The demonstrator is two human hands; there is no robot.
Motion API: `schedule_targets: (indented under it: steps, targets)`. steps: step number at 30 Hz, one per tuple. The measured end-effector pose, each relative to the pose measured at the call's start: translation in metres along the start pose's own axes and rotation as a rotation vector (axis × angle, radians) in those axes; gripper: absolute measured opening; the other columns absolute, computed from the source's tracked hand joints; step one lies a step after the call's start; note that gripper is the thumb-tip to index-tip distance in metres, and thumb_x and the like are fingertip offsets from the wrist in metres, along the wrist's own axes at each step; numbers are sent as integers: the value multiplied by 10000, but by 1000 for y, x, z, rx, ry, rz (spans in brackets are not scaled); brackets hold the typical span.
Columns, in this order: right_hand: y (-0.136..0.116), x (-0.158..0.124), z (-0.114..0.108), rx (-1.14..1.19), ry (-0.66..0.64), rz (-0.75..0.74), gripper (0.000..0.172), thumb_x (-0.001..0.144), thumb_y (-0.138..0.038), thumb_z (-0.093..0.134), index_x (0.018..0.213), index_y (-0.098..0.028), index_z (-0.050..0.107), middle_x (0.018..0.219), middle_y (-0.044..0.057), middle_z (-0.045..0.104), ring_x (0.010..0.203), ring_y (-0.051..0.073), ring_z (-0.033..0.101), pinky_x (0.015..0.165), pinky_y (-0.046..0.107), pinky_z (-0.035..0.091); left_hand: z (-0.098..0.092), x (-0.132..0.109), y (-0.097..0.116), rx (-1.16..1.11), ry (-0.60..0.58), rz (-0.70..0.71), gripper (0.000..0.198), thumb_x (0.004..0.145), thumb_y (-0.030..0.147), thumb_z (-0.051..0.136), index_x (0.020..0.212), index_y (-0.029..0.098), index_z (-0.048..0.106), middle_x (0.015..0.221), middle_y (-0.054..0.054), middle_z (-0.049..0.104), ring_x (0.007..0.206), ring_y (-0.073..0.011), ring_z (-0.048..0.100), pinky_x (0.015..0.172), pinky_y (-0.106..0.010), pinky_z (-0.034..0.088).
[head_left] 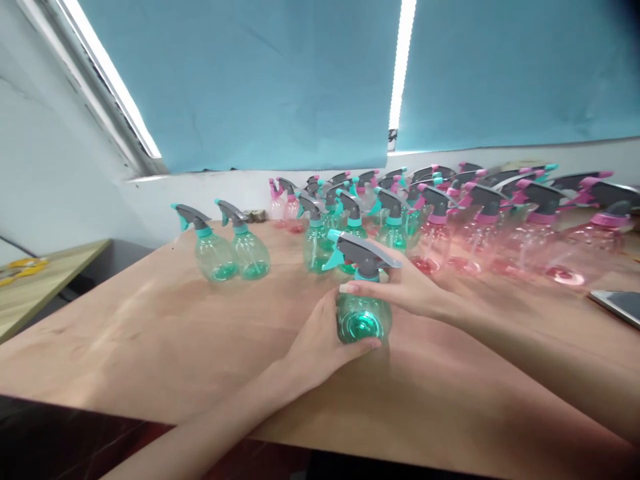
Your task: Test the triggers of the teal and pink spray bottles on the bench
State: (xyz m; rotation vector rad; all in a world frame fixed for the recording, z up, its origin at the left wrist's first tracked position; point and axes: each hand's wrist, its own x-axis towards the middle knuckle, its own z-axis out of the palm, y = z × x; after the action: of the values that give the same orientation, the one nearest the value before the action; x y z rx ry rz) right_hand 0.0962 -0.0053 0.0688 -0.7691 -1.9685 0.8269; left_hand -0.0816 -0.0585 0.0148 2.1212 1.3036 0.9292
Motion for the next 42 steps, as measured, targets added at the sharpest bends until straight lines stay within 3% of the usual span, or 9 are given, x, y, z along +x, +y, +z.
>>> schedule_targets:
  steps: [9,14,18,21,25,29,32,35,42]
  targets:
    - [6,-7,-26,267,26,69,189,765,-313,692,934,-263,624,988,0,685,888,190,659,758,340,547,30,24,15,-125,-125,66,822,731,458,792,1392,234,358,1384,-148,487,1279,-385,449,1009,-563,402]
    - [18,-12,-41,363,1,38,301,771,-283,700,1050,-277,588,1048,14,663,952,197,648,819,370,541,41,40,18,-187,-134,178,898,731,440,805,1430,265,269,1445,-124,415,1304,-349,423,1040,-514,383]
    - [26,-14,-51,355,-29,9,229,791,-250,676,1003,-282,595,1075,4,651,911,185,649,828,385,537,46,50,16,-159,-170,213,892,719,489,800,1421,260,300,1384,-116,477,1260,-355,461,1016,-511,396]
    - [29,-15,-60,280,-35,14,193,812,-248,646,996,-277,597,1073,1,646,865,170,641,779,355,535,47,55,10,-43,-234,228,845,712,549,777,1392,253,372,1316,-107,537,1205,-366,498,992,-523,401]
    - [35,-19,-71,164,31,-10,93,813,-230,602,900,-259,585,886,-14,632,757,145,607,682,291,510,46,59,2,203,-286,225,889,713,581,759,1422,233,354,1372,-129,487,1262,-363,433,1043,-535,337]
    - [35,-22,-79,105,22,18,78,784,-185,556,805,-253,523,734,-38,523,505,87,432,496,253,416,43,63,-5,366,-298,162,875,733,639,702,1412,187,384,1424,-177,425,1322,-374,359,1063,-557,305]
    - [31,-22,-81,104,29,-19,132,771,-163,536,723,-247,446,705,-35,485,481,83,377,406,235,322,41,64,-7,416,-313,142,819,768,629,667,1396,169,413,1431,-191,416,1338,-374,341,1065,-562,307]
    - [26,-20,-82,119,28,-27,143,773,-151,521,711,-247,435,686,-31,479,496,88,402,390,228,311,40,63,-7,422,-310,153,770,792,621,643,1393,192,423,1426,-175,430,1337,-366,351,1068,-560,310]
    - [23,-20,-83,33,26,49,199,794,-186,527,667,-238,382,590,-69,336,428,66,261,369,235,234,39,63,-8,438,-301,160,704,845,617,582,1380,184,437,1427,-163,442,1336,-351,363,1071,-571,314]
